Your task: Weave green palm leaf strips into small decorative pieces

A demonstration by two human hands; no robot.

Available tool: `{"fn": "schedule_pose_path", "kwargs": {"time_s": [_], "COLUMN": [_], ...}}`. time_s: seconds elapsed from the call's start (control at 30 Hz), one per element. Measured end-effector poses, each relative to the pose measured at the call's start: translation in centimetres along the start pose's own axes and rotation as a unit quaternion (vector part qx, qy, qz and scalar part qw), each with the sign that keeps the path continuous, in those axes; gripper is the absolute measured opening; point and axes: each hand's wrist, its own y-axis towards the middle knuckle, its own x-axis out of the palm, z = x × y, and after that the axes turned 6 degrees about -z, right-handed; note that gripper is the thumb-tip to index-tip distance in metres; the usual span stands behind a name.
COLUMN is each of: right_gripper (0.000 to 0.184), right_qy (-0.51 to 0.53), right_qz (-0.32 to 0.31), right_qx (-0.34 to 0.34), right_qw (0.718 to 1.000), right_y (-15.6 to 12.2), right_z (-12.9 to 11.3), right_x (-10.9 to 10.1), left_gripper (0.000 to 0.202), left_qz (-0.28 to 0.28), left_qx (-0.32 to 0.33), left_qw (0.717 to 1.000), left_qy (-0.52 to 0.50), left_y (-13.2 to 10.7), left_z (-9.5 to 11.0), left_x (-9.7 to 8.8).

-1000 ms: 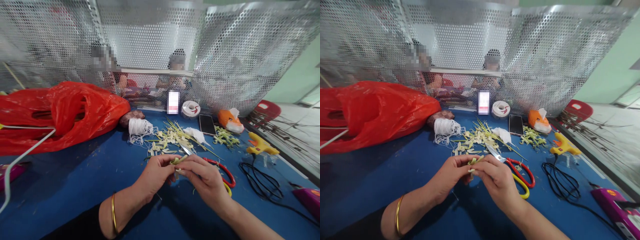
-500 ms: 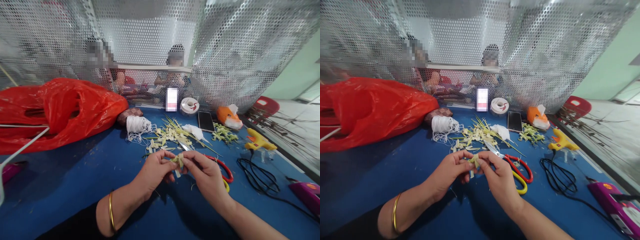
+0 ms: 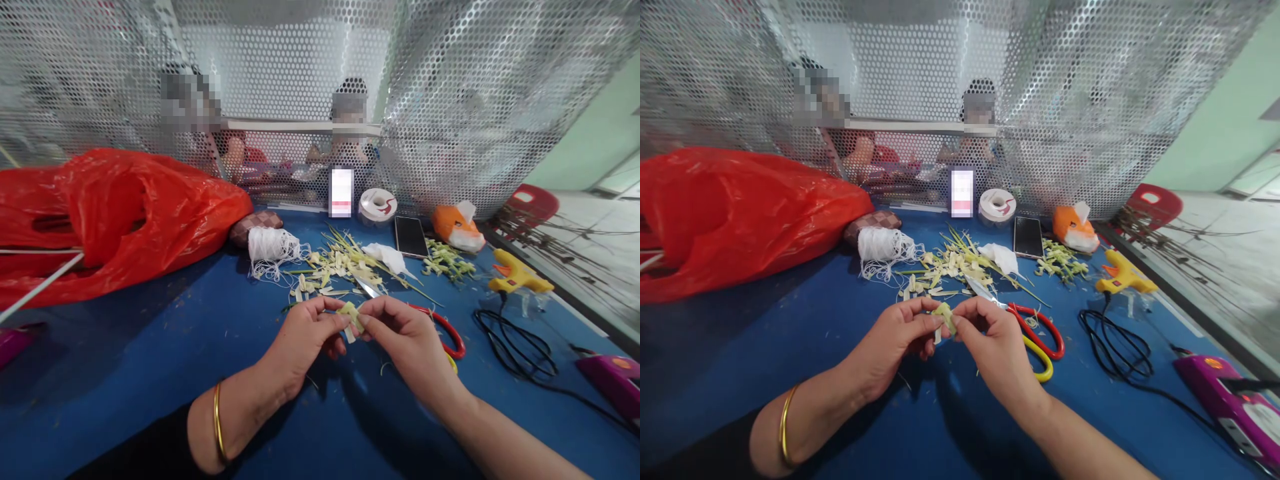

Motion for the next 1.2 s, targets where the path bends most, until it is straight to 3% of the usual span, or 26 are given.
{"fn": "schedule_pose_path", "kwargs": {"time_s": [0.23,0.53,0.7,0.8,0.9,1.03,1.2], "right_gripper": [0.009,0.011,0.011,0.010,0.010,0.010,0.001], "right_qy": [-0.008,-0.089,-0.012,0.011,-0.033,-0.143,-0.148], "right_qz": [-0.014,-0.010,0.009,-0.011,-0.027,0.004,0.013], "right_qx": [0.027,-0.005,0.008,0.006,-0.020,-0.081,-0.109], "right_qw": [1.000,0.996,1.000,1.000,0.999,0.986,0.983], "right_y": [0.26,-0.03,0.05,0.14,0.13,0.05,0.02], "right_z": [-0.30,0.18,0.44,0.34,0.24,0.36,0.32], "right_x": [-0.21,-0.29,-0.07,-0.21,-0.51,-0.80,-0.73], "left_gripper": [0.026,0.015,0.006,0.003,0.006,0.010,0.012], "left_qz": [0.015,0.027,0.010,0.012,0.027,0.010,-0.018], "left_qx": [0.013,0.007,0.013,0.028,0.022,-0.005,-0.007], "left_qw": [0.999,0.992,0.992,0.991,0.994,0.999,1.000], "left_qy": [0.031,0.125,0.129,0.131,0.107,0.049,0.024], "left_y": [0.03,0.07,0.16,0.23,0.22,0.11,-0.05], "left_z": [-0.08,0.31,-0.23,-0.29,-0.04,0.12,0.17], "left_x": [0.04,0.16,0.17,0.11,0.02,-0.02,0.01]}}
